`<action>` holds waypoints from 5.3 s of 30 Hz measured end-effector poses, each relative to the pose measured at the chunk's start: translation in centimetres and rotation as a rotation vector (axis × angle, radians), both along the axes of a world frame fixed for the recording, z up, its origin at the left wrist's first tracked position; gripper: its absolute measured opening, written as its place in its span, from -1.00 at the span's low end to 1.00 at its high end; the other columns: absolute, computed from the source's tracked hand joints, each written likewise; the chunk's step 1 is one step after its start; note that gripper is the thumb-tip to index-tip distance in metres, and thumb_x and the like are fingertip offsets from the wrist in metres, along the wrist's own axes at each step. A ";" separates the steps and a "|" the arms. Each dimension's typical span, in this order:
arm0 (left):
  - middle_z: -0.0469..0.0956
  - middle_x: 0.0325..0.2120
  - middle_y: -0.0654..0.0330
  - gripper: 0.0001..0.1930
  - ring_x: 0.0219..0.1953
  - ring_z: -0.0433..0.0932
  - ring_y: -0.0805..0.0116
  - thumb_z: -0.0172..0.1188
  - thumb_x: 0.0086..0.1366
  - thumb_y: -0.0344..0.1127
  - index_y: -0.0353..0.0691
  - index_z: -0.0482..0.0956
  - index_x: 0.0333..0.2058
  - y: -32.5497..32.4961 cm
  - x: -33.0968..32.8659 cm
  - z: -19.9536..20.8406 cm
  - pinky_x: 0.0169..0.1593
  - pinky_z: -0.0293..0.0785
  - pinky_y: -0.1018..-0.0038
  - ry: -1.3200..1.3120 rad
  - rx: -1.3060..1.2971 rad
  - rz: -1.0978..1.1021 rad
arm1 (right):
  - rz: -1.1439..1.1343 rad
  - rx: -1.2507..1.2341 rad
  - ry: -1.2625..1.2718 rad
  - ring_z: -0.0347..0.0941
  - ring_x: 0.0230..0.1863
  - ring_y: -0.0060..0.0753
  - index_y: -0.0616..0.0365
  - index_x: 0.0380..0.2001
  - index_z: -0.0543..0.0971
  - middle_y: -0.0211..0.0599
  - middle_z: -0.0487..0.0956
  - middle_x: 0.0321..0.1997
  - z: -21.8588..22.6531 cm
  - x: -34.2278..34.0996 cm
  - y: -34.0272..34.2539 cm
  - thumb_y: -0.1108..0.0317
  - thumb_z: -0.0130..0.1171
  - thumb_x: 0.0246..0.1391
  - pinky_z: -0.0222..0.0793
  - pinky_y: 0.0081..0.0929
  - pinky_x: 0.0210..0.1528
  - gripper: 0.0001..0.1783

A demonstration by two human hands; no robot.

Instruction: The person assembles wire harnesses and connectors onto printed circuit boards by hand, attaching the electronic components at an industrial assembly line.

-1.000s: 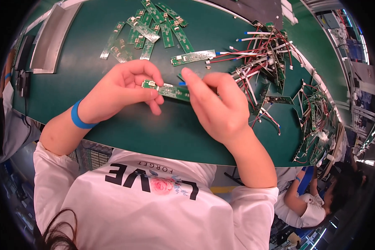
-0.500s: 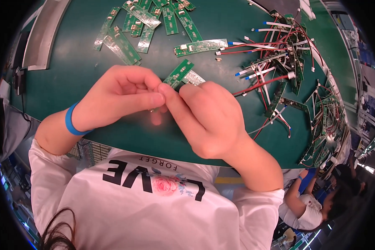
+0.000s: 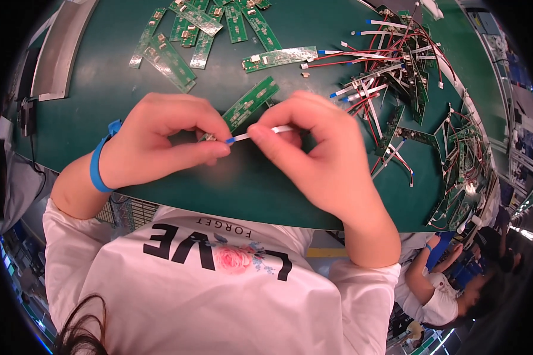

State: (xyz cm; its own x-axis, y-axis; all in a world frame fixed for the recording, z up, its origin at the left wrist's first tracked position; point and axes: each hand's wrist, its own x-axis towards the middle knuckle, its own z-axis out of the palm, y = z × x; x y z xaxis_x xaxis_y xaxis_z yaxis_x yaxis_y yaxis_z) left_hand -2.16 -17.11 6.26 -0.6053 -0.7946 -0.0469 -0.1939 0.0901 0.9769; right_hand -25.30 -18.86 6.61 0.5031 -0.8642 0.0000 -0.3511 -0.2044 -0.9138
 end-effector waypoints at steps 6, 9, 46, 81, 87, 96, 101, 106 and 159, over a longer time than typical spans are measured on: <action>0.57 -0.36 0.13 -0.72 -0.33 0.57 0.45 0.14 0.19 -0.61 -0.36 0.41 -0.10 0.3 -0.5 0.3 -0.23 0.45 0.60 0.232 0.377 0.174 | -0.116 -0.160 -0.086 0.26 -0.50 -0.56 0.25 -0.50 0.56 -0.40 0.38 -0.53 0.5 0.0 0.4 0.57 0.30 -0.12 0.17 -0.66 -0.45 -0.90; 0.57 -0.34 0.13 -0.67 -0.31 0.57 0.45 0.14 0.17 -0.63 -0.38 0.39 -0.07 0.0 -0.2 0.0 -0.19 0.46 0.59 0.241 0.400 0.183 | -0.078 -0.372 0.000 0.27 -0.31 -0.48 0.25 -0.48 0.54 -0.28 0.37 -0.31 0.1 0.3 0.9 0.58 0.24 -0.09 0.19 -0.62 -0.27 -0.93; 0.58 -0.25 0.09 -0.73 -0.26 0.60 0.40 0.10 0.21 -0.58 -0.46 0.49 -0.10 0.1 -0.8 -1.6 -0.16 0.53 0.55 0.451 0.515 0.260 | -0.125 -0.377 -0.116 0.37 -0.19 -0.34 0.29 -0.49 0.51 -0.10 0.41 -0.21 -2.3 1.8 1.0 0.59 0.25 -0.10 0.33 -0.58 -0.25 -0.90; 0.59 -0.24 0.05 -0.71 -0.25 0.62 0.38 0.10 0.23 -0.56 -0.45 0.50 -0.06 -0.1 -0.2 -1.6 -0.16 0.53 0.58 0.366 0.521 0.245 | -0.205 -0.339 -0.129 0.37 -0.27 -0.43 0.27 -0.50 0.53 -0.16 0.45 -0.27 -2.8 2.3 1.3 0.55 0.27 -0.09 0.29 -0.60 -0.29 -0.90; 0.60 -0.25 0.06 -0.70 -0.26 0.62 0.38 0.10 0.22 -0.57 -0.44 0.49 -0.05 -0.1 -0.2 -1.6 -0.18 0.53 0.58 0.350 0.520 0.240 | -0.186 -0.344 -0.134 0.38 -0.28 -0.41 0.27 -0.49 0.53 -0.15 0.46 -0.26 -2.8 2.3 1.2 0.56 0.27 -0.09 0.30 -0.59 -0.30 -0.90; 0.59 -0.27 0.11 -0.71 -0.28 0.62 0.40 0.11 0.22 -0.56 -0.43 0.51 -0.05 0.0 -0.2 -1.7 -0.21 0.51 0.60 0.369 0.520 0.241 | -0.153 -0.388 -0.024 0.39 -0.18 -0.37 0.30 -0.41 0.55 -0.15 0.45 -0.17 -2.0 2.1 1.7 0.59 0.27 -0.08 0.30 -0.54 -0.16 -0.89; 0.59 -0.29 0.14 -0.71 -0.28 0.61 0.41 0.12 0.22 -0.56 -0.42 0.52 -0.06 0.1 -0.2 -1.8 -0.23 0.50 0.61 0.360 0.522 0.246 | -0.090 -0.506 0.153 0.39 -0.13 -0.38 0.31 -0.38 0.56 -0.17 0.45 -0.12 -2.1 1.9 1.5 0.62 0.28 -0.10 0.29 -0.51 -0.07 -0.85; 0.59 -0.27 0.12 -0.71 -0.29 0.61 0.41 0.12 0.20 -0.57 -0.42 0.52 -0.07 0.0 -0.2 -1.7 -0.22 0.50 0.60 0.359 0.518 0.224 | -0.098 -0.502 0.108 0.39 -0.16 -0.41 0.28 -0.33 0.54 -0.20 0.45 -0.13 -2.4 1.7 1.3 0.62 0.30 -0.12 0.27 -0.55 -0.06 -0.78; 0.44 -0.17 0.20 -0.79 -0.29 0.41 0.58 0.09 0.18 -0.60 -0.32 0.59 -0.20 -1.5 -0.6 -1.6 -0.23 0.39 0.65 0.198 -0.735 0.637 | 0.547 -0.782 0.169 0.49 -0.16 -0.14 0.18 -0.15 0.54 -0.18 0.54 -0.19 -0.2 1.1 2.6 0.52 0.21 -0.14 0.34 -0.14 0.03 -0.63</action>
State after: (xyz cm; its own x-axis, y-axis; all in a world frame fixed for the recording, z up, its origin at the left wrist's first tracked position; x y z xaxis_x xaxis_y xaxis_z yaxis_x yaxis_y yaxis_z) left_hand -2.75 -18.62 4.70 0.0012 -0.7650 0.6441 -0.2560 0.6224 0.7397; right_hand -24.22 -16.31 6.44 0.8819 -0.2971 0.3660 -0.1413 -0.9073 -0.3961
